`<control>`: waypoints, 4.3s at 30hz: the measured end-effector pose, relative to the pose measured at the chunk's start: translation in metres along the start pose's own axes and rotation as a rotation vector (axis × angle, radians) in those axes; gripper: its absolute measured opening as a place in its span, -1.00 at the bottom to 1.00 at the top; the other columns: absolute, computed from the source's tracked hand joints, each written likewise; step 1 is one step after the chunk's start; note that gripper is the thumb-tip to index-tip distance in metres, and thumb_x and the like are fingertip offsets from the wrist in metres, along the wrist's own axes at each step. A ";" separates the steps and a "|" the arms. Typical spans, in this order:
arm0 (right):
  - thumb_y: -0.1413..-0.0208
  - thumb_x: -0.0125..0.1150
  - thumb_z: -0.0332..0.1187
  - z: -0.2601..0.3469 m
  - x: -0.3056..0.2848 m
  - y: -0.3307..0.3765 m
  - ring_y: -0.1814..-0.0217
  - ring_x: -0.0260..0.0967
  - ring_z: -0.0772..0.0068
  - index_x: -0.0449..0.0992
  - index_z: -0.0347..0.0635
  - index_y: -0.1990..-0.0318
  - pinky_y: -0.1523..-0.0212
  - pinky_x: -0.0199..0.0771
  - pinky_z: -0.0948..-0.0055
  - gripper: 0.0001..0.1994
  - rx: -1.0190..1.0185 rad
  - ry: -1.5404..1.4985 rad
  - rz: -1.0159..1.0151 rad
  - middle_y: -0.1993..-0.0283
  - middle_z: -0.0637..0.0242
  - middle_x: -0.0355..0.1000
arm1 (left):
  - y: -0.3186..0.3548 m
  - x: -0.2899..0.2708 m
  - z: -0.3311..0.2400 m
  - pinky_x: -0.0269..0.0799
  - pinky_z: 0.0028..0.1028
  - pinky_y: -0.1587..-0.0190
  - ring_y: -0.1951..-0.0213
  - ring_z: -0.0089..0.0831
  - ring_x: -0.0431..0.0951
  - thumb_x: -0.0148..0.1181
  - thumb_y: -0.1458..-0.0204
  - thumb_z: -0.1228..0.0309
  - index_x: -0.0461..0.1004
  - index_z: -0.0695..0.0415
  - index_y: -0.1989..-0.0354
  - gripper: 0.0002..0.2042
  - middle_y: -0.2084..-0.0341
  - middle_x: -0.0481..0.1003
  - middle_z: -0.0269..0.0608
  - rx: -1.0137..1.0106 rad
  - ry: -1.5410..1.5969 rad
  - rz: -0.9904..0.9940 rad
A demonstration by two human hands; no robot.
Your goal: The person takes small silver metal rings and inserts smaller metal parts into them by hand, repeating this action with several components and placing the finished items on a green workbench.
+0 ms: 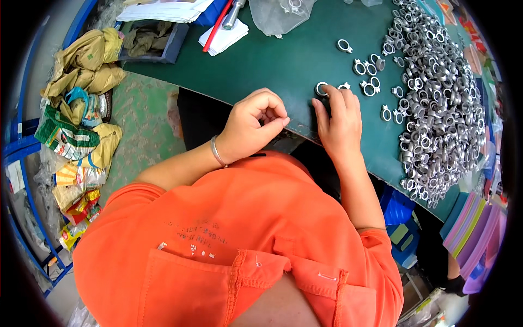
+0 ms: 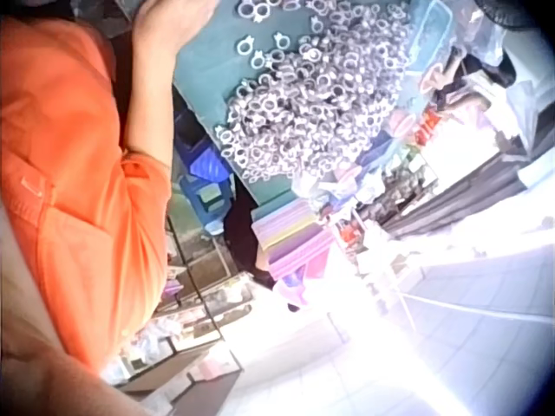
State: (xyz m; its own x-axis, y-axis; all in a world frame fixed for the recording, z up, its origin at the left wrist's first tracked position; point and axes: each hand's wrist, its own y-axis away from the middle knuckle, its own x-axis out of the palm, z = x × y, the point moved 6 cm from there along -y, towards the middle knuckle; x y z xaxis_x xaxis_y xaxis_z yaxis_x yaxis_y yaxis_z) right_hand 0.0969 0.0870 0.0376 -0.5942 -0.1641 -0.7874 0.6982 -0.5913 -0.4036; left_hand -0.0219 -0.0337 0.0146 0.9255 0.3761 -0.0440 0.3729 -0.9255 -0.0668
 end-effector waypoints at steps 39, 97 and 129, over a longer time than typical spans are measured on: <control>0.09 0.32 -0.48 -0.038 -0.007 -0.004 0.27 0.34 0.16 0.46 -0.23 0.33 0.29 0.37 0.31 -0.82 -0.029 0.132 -0.057 0.25 0.19 0.36 | -0.003 0.007 -0.008 0.37 -0.67 0.32 0.35 -0.66 0.40 0.13 0.00 0.71 0.42 0.26 0.34 -0.90 0.30 0.36 -0.29 0.040 -0.042 0.050; -0.01 0.23 -0.41 -0.072 -0.025 0.001 -0.06 0.27 -0.04 0.44 -0.22 0.02 -0.09 0.26 0.12 -0.67 0.079 0.246 -0.141 -0.07 0.05 0.35 | -0.048 0.011 -0.007 0.34 -0.58 0.50 0.58 -0.53 0.42 0.24 0.08 0.59 0.50 0.30 0.41 -0.92 0.51 0.42 -0.22 0.212 -0.596 0.012; 0.23 0.31 -0.69 0.007 -0.034 0.026 0.39 0.43 0.36 0.48 -0.27 0.32 0.42 0.47 0.52 -0.75 -0.134 -0.330 -0.332 0.34 0.20 0.43 | -0.027 0.038 0.004 0.38 -0.65 0.45 0.51 -0.67 0.41 0.18 -0.11 0.42 0.53 0.27 0.31 -0.85 0.48 0.49 -0.34 -0.345 0.249 0.142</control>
State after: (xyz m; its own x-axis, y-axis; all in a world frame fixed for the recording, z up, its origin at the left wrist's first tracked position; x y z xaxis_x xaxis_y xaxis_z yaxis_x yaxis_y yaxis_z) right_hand 0.1324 0.0719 0.0571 -0.8731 -0.2383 -0.4254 0.4823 -0.5505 -0.6814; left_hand 0.0030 0.0059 0.0103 0.9410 0.2611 0.2153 0.2024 -0.9440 0.2605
